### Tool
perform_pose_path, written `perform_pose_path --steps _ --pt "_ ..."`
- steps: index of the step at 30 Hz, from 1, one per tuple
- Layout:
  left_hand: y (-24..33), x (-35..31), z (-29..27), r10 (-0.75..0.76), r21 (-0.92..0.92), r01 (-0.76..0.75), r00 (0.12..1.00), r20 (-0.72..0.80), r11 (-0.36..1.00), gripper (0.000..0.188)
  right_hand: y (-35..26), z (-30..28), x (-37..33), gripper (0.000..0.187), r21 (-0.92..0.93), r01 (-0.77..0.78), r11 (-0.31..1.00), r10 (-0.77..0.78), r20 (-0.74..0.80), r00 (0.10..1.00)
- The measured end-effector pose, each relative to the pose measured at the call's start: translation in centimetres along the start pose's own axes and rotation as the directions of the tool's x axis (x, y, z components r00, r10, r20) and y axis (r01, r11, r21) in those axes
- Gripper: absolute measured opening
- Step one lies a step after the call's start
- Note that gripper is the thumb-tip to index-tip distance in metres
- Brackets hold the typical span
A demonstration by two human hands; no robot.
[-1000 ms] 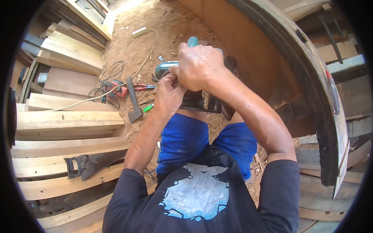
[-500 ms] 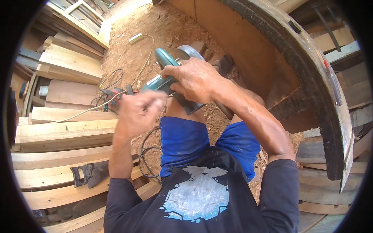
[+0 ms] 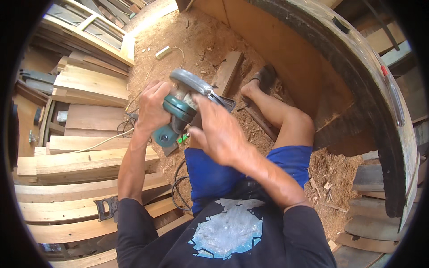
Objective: The person disassembles a circular saw by loosening several screws with a screwdriver and removing the upper housing components while sitting on a workshop floor.
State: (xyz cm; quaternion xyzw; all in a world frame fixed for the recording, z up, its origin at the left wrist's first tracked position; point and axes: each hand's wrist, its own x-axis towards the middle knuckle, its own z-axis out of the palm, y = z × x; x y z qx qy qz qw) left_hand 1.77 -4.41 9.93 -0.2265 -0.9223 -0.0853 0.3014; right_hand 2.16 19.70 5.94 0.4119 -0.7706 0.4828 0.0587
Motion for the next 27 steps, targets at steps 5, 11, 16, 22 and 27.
perform_pose_path --steps 5,11,16,22,27 --pt "2.7 -0.5 -1.0 -0.081 0.036 0.085 0.991 -0.110 0.996 0.017 -1.0 1.9 -0.7 0.064 -0.194 -0.019 0.981 0.008 -0.060 0.998" --pt "5.5 -2.2 -2.8 -0.196 -0.028 0.195 0.954 -0.226 0.980 0.025 -3.5 -1.1 0.4 0.040 -0.289 0.057 0.956 -0.061 -0.004 0.998" --pt "7.0 -3.6 -1.3 -0.278 -0.035 0.281 0.910 -0.307 0.959 0.029 -2.4 -1.3 0.5 0.033 -0.262 0.087 0.961 -0.069 0.077 0.995" --pt "7.1 -4.5 -1.8 -0.344 0.006 0.348 0.929 -0.138 0.938 0.028 -0.9 0.6 0.3 0.034 -0.224 0.129 0.966 -0.119 0.057 0.991" --pt "5.9 -3.3 -4.2 -0.151 -0.074 0.184 0.936 0.318 0.980 0.032 0.3 0.9 -0.6 0.048 -0.181 0.053 0.982 -0.032 0.117 0.993"
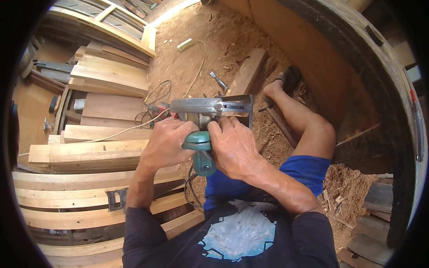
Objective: The person disassembles a circular saw by loosening several screws with a screwdriver and removing the upper housing components while sitting on a workshop floor.
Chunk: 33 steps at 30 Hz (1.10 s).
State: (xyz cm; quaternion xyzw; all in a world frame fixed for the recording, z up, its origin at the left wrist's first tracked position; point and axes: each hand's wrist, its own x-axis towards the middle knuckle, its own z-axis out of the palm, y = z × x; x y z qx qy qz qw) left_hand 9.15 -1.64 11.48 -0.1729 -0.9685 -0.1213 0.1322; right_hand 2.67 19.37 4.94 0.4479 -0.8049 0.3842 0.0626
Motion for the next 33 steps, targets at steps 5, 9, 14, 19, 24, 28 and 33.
perform_pose_path --steps 5,9,14,19,24,28,33 --pt "-0.8 0.1 -0.1 0.056 -0.083 -0.054 0.998 0.019 0.995 0.034 0.7 0.1 0.5 0.035 -0.013 0.081 0.997 -0.082 -0.001 0.997" --pt "-1.5 -0.1 0.0 0.003 -0.090 -0.004 1.000 -0.004 0.996 0.028 1.0 0.2 1.4 0.036 0.024 0.126 0.992 -0.126 -0.014 0.992" --pt "-2.4 -0.2 0.1 -0.030 -0.133 0.029 1.000 -0.004 0.991 0.029 0.6 0.1 2.2 0.034 0.056 0.081 0.995 -0.084 0.044 0.996" --pt "-3.5 -0.5 -0.4 -0.047 -0.162 0.047 0.999 0.006 0.986 0.029 1.3 -2.0 2.4 0.040 0.177 0.188 0.966 -0.177 -0.079 0.981" --pt "-4.5 -1.4 -0.6 -0.084 -0.192 0.079 0.996 -0.017 0.978 0.029 1.6 -6.9 0.3 0.036 0.298 -0.083 0.951 0.110 -0.075 0.991" --pt "-4.1 -1.3 -0.7 -0.100 -0.187 0.095 0.995 -0.014 0.978 0.029 -0.6 -5.6 -2.9 0.039 0.531 -0.262 0.806 0.133 0.270 0.954" --pt "-3.2 -1.5 -0.6 -0.114 -0.188 0.113 0.993 0.009 0.976 0.029 -2.1 0.4 -3.9 0.061 0.548 -0.316 0.774 0.165 0.307 0.937"
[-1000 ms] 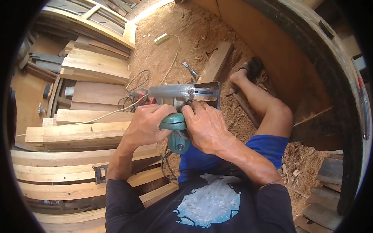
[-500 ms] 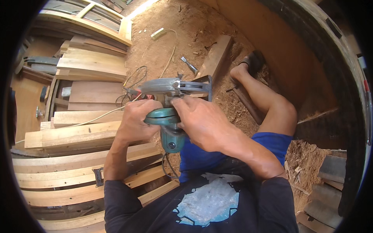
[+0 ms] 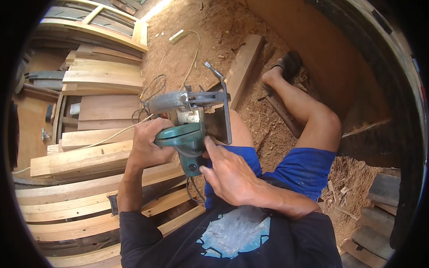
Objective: The person disassembles a circular saw by loosening several screws with a screwdriver and removing the upper housing components while sitting on a workshop floor.
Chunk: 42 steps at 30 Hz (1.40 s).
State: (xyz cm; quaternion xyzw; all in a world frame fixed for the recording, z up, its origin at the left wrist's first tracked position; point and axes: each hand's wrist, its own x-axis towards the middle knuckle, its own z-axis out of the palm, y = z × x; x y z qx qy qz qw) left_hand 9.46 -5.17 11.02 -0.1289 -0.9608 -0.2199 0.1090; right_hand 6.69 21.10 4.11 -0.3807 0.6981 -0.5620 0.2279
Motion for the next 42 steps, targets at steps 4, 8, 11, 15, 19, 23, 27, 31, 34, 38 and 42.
perform_pose_path --steps 4,8,11,15,19,23,27,31,34,38,42 --pt "0.3 -0.9 0.1 -0.043 -0.056 0.045 0.998 0.037 0.997 0.030 1.1 1.5 0.9 0.065 -0.125 0.051 0.991 -0.066 -0.117 0.991" --pt "1.2 -0.6 -0.2 -0.046 -0.022 0.053 0.971 0.235 0.998 0.033 2.0 2.6 0.7 0.068 -0.192 0.104 0.976 -0.137 -0.168 0.976" --pt "2.1 -0.3 -0.3 -0.146 0.101 0.115 0.906 0.398 0.988 0.036 3.0 3.3 0.6 0.066 -0.242 0.188 0.952 -0.232 -0.167 0.958" --pt "1.5 0.2 -0.6 -0.129 0.033 0.127 0.908 0.397 0.991 0.036 3.0 3.2 1.3 0.066 -0.227 0.239 0.944 -0.275 -0.145 0.950" --pt "1.6 0.2 -0.4 -0.114 0.079 0.089 0.899 0.423 0.993 0.032 1.6 1.3 1.3 0.065 -0.281 0.169 0.945 -0.185 -0.029 0.982" --pt "2.9 0.5 -0.2 -0.109 0.050 0.096 0.876 0.470 0.994 0.032 1.7 -1.1 1.4 0.066 -0.292 0.175 0.940 -0.198 -0.049 0.979" --pt "2.7 1.0 -0.5 -0.062 -0.042 0.095 0.869 0.491 0.995 0.034 0.4 -1.5 2.1 0.067 -0.457 0.261 0.851 -0.386 -0.205 0.900" --pt "2.0 1.8 -0.6 0.000 -0.044 0.026 0.868 0.497 0.999 0.032 1.0 -0.8 3.3 0.060 -0.548 0.255 0.796 -0.377 -0.120 0.918" --pt "2.0 2.5 -0.6 0.029 -0.026 -0.017 0.846 0.532 0.999 0.031 1.8 0.1 3.9 0.048 -0.517 0.181 0.836 -0.276 -0.114 0.954" --pt "1.5 2.0 0.2 0.047 -0.001 -0.053 0.871 0.489 0.999 0.031 2.8 0.8 3.9 0.039 -0.521 0.198 0.831 -0.336 -0.186 0.923" --pt "2.8 1.6 1.8 0.023 0.132 -0.066 0.952 0.304 0.989 0.031 3.4 -0.3 3.8 0.042 -0.518 0.178 0.837 -0.313 -0.185 0.931"
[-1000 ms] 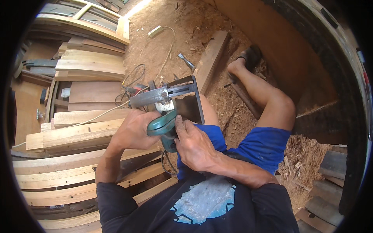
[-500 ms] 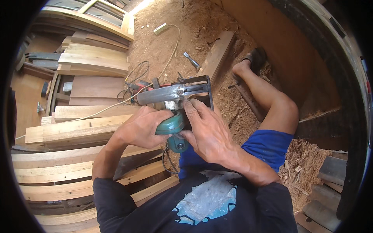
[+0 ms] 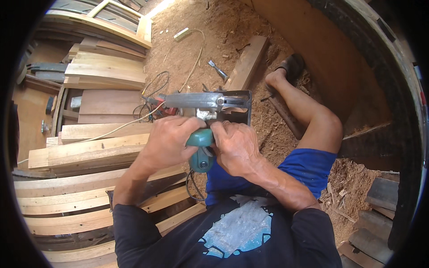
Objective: The person disassembles a circular saw by loosening several screws with a screwdriver and removing the upper housing components while sitting on a workshop floor.
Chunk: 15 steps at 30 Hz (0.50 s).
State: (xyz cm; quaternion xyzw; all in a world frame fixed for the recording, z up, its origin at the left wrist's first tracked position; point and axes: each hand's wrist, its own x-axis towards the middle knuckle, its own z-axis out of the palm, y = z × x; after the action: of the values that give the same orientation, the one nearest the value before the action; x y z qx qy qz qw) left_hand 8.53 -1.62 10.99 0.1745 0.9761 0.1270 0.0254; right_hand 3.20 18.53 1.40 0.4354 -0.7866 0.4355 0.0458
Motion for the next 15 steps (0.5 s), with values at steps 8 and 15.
perform_pose_path --steps 8,15 --pt "0.6 0.6 1.4 0.075 0.220 -0.016 0.962 -0.263 0.975 0.032 0.1 -0.2 0.1 0.046 -0.032 0.061 0.998 -0.064 -0.100 0.993" --pt "-1.2 1.3 -0.3 0.226 0.228 -0.138 0.876 -0.426 0.964 0.041 1.8 -1.3 0.9 0.045 0.057 0.073 0.996 -0.069 -0.069 0.995"
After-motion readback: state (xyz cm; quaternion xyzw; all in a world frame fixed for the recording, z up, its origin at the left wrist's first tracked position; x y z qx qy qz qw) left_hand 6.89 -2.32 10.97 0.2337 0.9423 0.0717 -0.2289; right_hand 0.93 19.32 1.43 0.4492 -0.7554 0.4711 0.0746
